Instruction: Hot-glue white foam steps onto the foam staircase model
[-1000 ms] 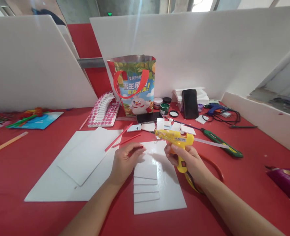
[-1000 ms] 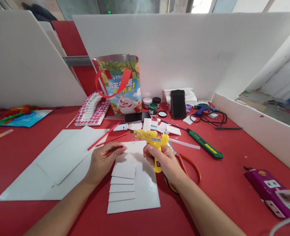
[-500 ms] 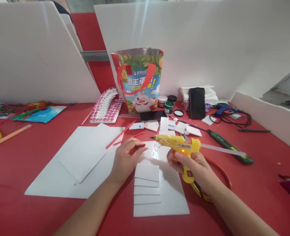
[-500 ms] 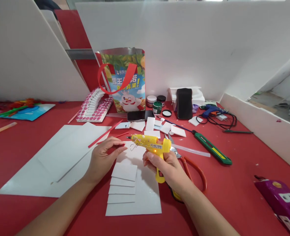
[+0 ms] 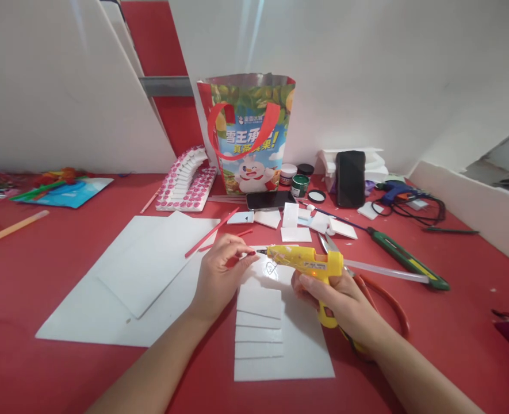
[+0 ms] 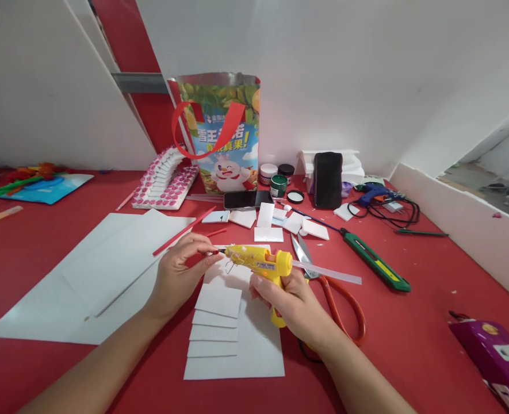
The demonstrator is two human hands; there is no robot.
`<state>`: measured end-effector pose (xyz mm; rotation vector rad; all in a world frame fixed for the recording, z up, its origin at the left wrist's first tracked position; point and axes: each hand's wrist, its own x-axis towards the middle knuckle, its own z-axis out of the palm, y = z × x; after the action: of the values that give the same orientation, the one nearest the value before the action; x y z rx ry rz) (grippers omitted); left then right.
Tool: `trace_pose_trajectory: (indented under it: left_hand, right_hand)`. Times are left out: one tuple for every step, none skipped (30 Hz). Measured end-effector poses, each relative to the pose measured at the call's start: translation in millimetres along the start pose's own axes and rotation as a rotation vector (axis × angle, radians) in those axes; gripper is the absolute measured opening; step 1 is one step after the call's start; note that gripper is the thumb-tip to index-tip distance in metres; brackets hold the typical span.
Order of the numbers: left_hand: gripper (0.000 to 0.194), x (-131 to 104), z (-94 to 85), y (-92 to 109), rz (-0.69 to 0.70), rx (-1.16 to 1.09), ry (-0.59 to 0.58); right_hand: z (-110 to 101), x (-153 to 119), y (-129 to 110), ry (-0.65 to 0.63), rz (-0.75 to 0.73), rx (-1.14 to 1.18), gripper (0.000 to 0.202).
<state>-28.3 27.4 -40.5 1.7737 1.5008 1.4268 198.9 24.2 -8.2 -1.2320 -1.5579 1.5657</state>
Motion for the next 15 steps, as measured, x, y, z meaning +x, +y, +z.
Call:
trace_pose_trajectory:
  left_hand:
    - [0.003, 0.1, 0.0, -0.2, 0.003, -0.002, -0.001]
    - [0.003, 0.2, 0.0, -0.3, 0.006, -0.004, -0.003]
    - [0.003, 0.3, 0.1, -0.2, 0.009, -0.005, -0.005]
    - [0.003, 0.3, 0.2, 0.0, 0.012, -0.005, -0.006]
    - [0.004, 0.3, 0.2, 0.1, 0.013, -0.004, -0.008]
    - [0.004, 0.2, 0.2, 0.2, 0.013, -0.005, -0.010]
    - [0.004, 0.1, 0.2, 0.1, 0.013, -0.005, -0.011]
    - [0.004, 0.0, 0.1, -0.2, 0.014, -0.007, -0.012]
    - [0.004, -0.1, 0.1, -0.5, 0.016, -0.009, -0.012]
    - [0.004, -0.1, 0.0, -0.8, 0.019, -0.011, -0.011]
    - [0.004, -0.2, -0.1, -1.2, 0.022, -0.013, -0.010]
    - [0.004, -0.1, -0.1, -1.5, 0.024, -0.013, -0.009]
    - [0.004, 0.0, -0.1, -1.6, 0.026, -0.012, -0.008]
    - [0.004, 0.1, -0.2, -1.6, 0.028, -0.011, -0.008]
    - [0.004, 0.2, -0.2, -1.5, 0.030, -0.009, -0.009]
  right_hand:
    - [0.1, 0.1, -0.2, 0.000, 0.008, -0.010, 0.043]
    - [0.1, 0.2, -0.4, -0.001, 0.011, -0.017, 0.043]
    - [0.1, 0.3, -0.7, -0.003, 0.013, -0.024, 0.043]
    - [0.1, 0.4, -0.9, -0.004, 0.010, -0.029, 0.043]
    - [0.0, 0.5, -1.1, -0.005, 0.006, -0.035, 0.043]
    - [0.0, 0.6, -1.4, -0.006, 0.003, -0.039, 0.043]
    - [0.1, 0.7, -1.6, -0.006, 0.000, -0.043, 0.043]
    - [0.3, 0.7, -1.9, -0.007, 0.001, -0.047, 0.043]
    - [0.5, 0.7, -2.3, -0.008, 0.003, -0.050, 0.043]
    - [0.9, 0.7, -2.6, -0.008, 0.005, -0.053, 0.043]
    - [1.3, 0.7, -3.0, -0.007, 0.005, -0.055, 0.042]
    - [1.7, 0.7, -3.4, -0.004, 0.005, -0.059, 0.042]
    - [2.0, 0.7, -3.7, -0.002, 0.004, -0.061, 0.042]
    - [2.2, 0.6, -4.0, 0.001, 0.000, -0.062, 0.042]
    - [2.3, 0.5, -4.2, 0.007, -0.004, -0.063, 0.042]
